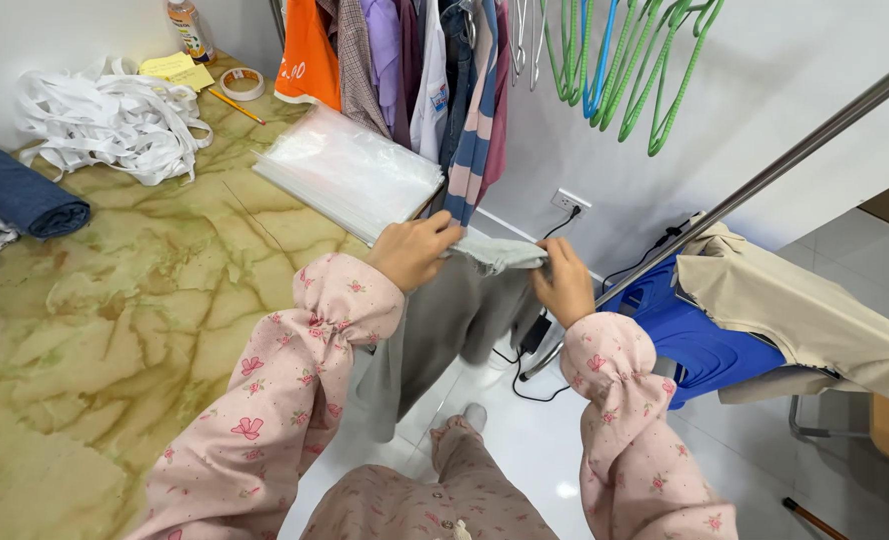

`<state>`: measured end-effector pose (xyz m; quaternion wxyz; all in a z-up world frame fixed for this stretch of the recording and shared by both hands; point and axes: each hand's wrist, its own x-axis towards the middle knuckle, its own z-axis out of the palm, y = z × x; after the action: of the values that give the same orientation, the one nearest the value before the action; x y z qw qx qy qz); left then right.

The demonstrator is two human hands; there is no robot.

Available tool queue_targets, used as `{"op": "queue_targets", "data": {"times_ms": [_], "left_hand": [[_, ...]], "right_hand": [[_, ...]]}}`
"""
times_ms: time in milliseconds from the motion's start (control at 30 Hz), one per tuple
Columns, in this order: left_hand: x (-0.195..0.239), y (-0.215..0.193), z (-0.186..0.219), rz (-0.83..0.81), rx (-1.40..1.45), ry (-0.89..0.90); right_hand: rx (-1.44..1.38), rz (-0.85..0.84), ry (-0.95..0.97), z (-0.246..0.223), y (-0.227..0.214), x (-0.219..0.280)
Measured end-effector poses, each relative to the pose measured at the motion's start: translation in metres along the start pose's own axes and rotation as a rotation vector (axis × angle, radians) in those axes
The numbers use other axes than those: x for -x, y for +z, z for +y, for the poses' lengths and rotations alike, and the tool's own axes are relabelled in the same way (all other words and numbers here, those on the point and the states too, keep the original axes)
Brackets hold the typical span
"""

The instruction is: The person removes a gray sweatshirt and a pair of jeans from a clothing rack, folds each item on a marble-patterned table, and places them with other folded clothes. The person then opens a clear plastic bag and places a folded light blue garment inside.

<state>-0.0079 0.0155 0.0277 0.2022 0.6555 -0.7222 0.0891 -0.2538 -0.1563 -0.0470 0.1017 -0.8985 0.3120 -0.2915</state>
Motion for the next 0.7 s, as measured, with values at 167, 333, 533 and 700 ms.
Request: {"op": "queue_targets", "data": {"times_ms": [167,333,533,700], "left_hand": [[-0.003,0.008,0.000,0.034,0.088,-0.046],[-0.010,0.008,-0.013,0.143,0.279,-0.081],[-0.016,0.017,-0.034,0.232,0.553,-0.262],[-0.022,0.010,-0.023,0.259,0.584,-0.245]], "right_hand": [[-0.395,0.070,0.245,-0.015,0.003,0.008],[-0.523,0.380,0.135,0.003,0.014,0.014],[-0.160,0.442,-0.249,0.014,0.005,0.032],[-0.079,0.531,-0.405,0.006,-0.003,0.031]]}}
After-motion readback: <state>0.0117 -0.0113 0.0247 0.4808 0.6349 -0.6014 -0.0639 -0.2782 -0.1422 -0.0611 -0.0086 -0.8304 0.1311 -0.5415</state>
